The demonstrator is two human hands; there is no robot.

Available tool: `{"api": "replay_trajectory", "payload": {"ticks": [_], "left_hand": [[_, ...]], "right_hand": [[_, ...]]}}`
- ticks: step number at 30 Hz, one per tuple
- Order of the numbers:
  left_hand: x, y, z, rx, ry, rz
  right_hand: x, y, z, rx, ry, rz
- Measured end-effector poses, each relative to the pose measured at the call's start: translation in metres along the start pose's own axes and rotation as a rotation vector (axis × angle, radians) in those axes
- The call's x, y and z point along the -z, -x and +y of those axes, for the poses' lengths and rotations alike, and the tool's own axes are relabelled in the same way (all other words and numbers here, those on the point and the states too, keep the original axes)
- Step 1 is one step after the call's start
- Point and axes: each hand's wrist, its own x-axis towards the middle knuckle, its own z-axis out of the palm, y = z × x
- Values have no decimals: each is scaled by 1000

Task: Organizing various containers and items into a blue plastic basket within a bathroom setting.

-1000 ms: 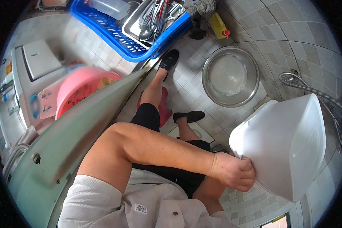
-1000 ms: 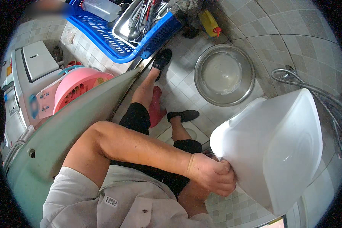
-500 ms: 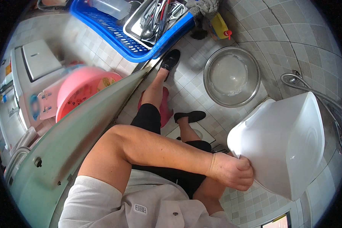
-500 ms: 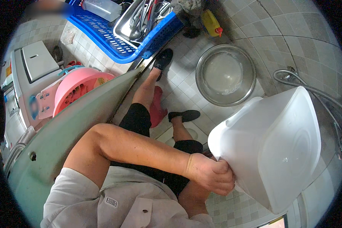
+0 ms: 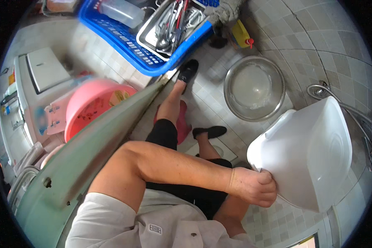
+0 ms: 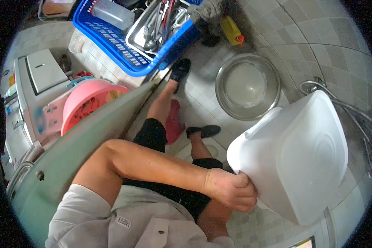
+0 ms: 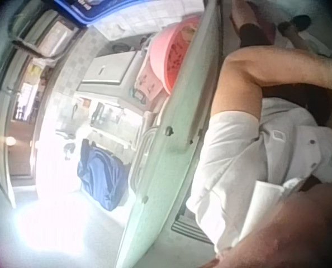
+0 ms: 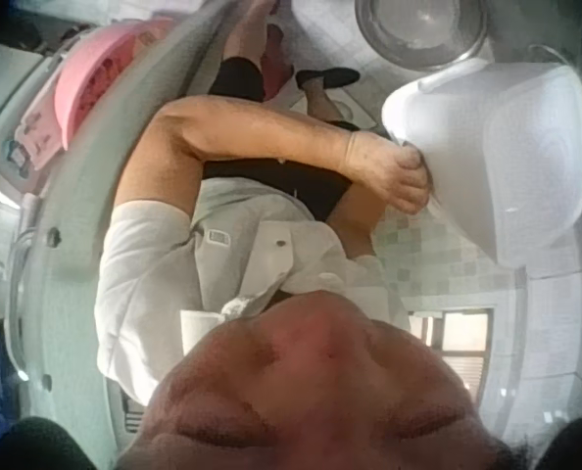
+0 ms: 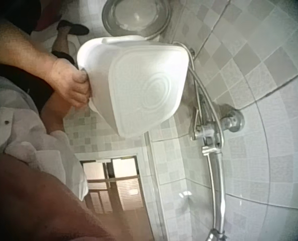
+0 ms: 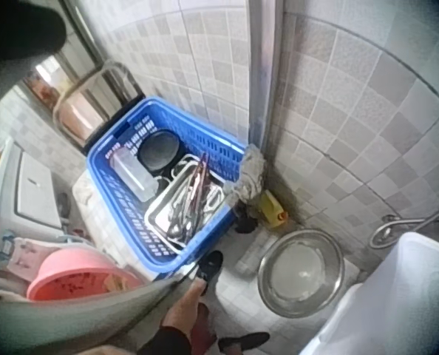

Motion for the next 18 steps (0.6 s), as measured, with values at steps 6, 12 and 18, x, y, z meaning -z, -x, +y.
{"api": "replay_trajectory", "payload": {"ticks": [6,12,18], "left_hand": [[12,-3,-11,77,95,-53],[29,2,-37,394,225,-64],[61,0,-78,789,395,-115]], "right_hand": [[-32,-14,12,35,-55,-37],[-62,-23,1,91,-59,-46],[-99,-30,-23,143,-19,-40]]}}
